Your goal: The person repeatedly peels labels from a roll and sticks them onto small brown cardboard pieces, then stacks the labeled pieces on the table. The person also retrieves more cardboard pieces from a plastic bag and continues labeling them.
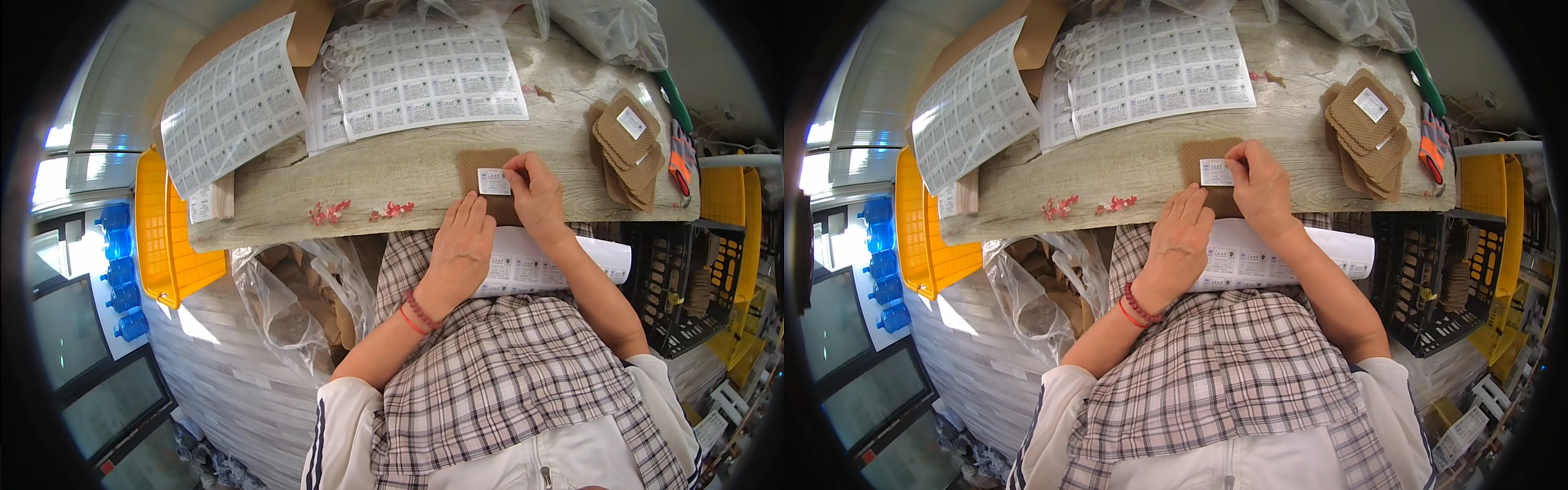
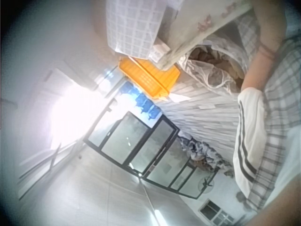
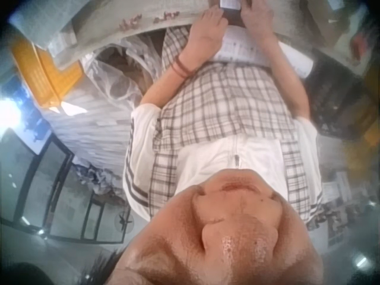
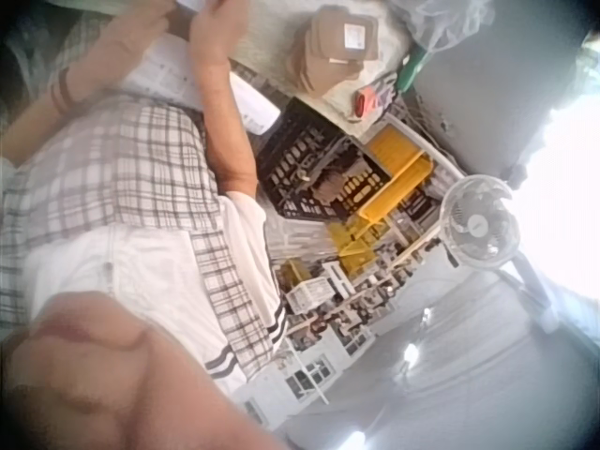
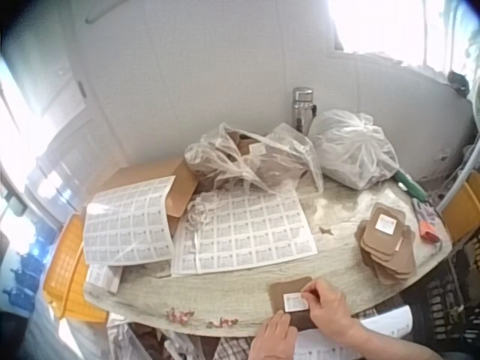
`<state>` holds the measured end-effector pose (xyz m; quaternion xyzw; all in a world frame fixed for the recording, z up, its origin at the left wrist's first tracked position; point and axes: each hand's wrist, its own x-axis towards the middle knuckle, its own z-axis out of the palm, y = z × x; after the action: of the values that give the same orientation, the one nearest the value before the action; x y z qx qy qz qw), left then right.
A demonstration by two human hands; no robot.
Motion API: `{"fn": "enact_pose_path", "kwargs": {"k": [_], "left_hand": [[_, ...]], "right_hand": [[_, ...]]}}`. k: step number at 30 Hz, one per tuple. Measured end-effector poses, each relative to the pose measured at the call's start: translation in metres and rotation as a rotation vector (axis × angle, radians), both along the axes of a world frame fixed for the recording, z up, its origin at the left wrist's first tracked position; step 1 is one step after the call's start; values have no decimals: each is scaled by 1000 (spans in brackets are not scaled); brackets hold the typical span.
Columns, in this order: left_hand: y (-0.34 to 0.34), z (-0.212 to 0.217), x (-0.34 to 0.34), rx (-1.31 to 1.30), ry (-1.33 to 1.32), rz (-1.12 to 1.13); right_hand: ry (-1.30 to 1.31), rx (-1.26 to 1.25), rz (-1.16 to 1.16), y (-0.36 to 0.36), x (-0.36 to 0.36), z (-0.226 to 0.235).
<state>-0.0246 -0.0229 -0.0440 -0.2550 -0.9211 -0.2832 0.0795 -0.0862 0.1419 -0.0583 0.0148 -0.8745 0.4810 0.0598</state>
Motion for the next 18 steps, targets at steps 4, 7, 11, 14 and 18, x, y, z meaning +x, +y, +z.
{"fn": "enact_pose_path", "kwargs": {"k": [4,7,11,14,18], "left_hand": [[1,0,1,24,-46,14],[1,2,1,46,-100,26],[-1,5,-1,24,-91,-2],[-1,-2,0,-15,-48,-20],[-1,-3,1,-20,-44,-19]], "right_hand": [[34,13,12,0,0,-4],[26,-2,8,-1,0,-3],[42,7,5,-1,-1,-4],[53,15,10,-1,-1,-3],[136,91,36,-1,-1,-5]]}}
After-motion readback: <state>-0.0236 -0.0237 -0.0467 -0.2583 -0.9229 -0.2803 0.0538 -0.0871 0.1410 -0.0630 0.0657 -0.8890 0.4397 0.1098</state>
